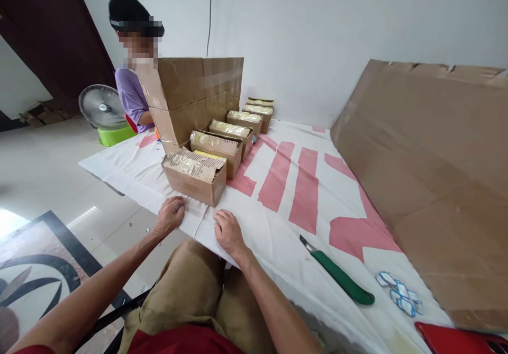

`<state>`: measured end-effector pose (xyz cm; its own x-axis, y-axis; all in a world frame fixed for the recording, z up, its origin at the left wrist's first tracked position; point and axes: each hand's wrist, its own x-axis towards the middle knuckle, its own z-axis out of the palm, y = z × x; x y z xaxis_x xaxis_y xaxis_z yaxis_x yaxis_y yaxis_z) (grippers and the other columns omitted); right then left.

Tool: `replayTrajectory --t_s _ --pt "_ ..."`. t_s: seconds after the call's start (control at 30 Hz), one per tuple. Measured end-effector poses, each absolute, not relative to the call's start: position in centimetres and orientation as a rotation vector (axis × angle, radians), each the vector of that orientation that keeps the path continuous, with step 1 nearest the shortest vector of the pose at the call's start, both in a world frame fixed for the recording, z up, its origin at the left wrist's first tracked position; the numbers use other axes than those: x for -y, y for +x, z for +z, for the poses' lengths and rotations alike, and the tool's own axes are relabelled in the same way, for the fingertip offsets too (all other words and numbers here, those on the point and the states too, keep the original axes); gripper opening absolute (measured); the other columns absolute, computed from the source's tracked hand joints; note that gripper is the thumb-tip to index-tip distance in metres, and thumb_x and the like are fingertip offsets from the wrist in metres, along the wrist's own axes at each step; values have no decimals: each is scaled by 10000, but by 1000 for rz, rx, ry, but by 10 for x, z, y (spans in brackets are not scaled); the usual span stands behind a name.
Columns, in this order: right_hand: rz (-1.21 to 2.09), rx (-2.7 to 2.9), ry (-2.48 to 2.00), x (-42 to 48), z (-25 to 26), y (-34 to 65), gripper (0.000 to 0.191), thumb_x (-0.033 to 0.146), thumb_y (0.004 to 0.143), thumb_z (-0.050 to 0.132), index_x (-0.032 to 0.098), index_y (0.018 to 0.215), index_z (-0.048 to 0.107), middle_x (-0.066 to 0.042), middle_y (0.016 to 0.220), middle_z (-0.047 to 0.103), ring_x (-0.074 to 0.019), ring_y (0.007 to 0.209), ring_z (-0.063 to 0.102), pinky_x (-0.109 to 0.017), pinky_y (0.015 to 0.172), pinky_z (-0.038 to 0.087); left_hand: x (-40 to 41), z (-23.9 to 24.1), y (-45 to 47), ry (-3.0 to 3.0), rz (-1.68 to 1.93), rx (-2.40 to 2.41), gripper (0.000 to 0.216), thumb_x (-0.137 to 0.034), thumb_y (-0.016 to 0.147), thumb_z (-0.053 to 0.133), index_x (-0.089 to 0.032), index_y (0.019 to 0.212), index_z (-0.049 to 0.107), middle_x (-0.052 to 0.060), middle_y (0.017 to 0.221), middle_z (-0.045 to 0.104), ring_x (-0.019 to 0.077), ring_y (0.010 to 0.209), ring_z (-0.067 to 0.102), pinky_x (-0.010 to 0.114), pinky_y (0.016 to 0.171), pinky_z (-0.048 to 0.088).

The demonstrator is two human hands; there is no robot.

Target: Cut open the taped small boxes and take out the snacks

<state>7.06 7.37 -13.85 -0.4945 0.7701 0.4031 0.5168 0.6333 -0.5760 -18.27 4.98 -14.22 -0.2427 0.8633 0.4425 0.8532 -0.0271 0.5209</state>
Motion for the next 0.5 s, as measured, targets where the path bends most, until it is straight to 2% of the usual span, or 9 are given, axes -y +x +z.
replayTrajectory --t_s 0.2,0.37,0.5 --pt "328 2344 -1065 -13 -136 91 407 108 920 503 183 1257 718 -143 1394 692 -313 1338 594 -524 1115 503 -46 -145 -184 1989 1178 -2142 223 -175 828 527 -217 887 737 124 1136 751 308 1109 648 473 1061 497" --pt "81 2445 -1141 38 -150 101 608 105 871 560 162 1476 580 -140 1530 597 -320 1445 504 -541 1192 431 -44 -146 -185 2010 1187 -2113 224 -177 833 512 -220 886 726 129 1112 751 307 1090 651 470 1053 490" --pt "-58 2431 -1151 55 -165 102 672 100 865 547 141 1535 521 -138 1571 558 -311 1482 466 -530 1228 387 -42 -147 -185 2006 1210 -2105 225 -173 823 505 -219 873 719 131 1104 752 310 1089 652 478 1049 490"
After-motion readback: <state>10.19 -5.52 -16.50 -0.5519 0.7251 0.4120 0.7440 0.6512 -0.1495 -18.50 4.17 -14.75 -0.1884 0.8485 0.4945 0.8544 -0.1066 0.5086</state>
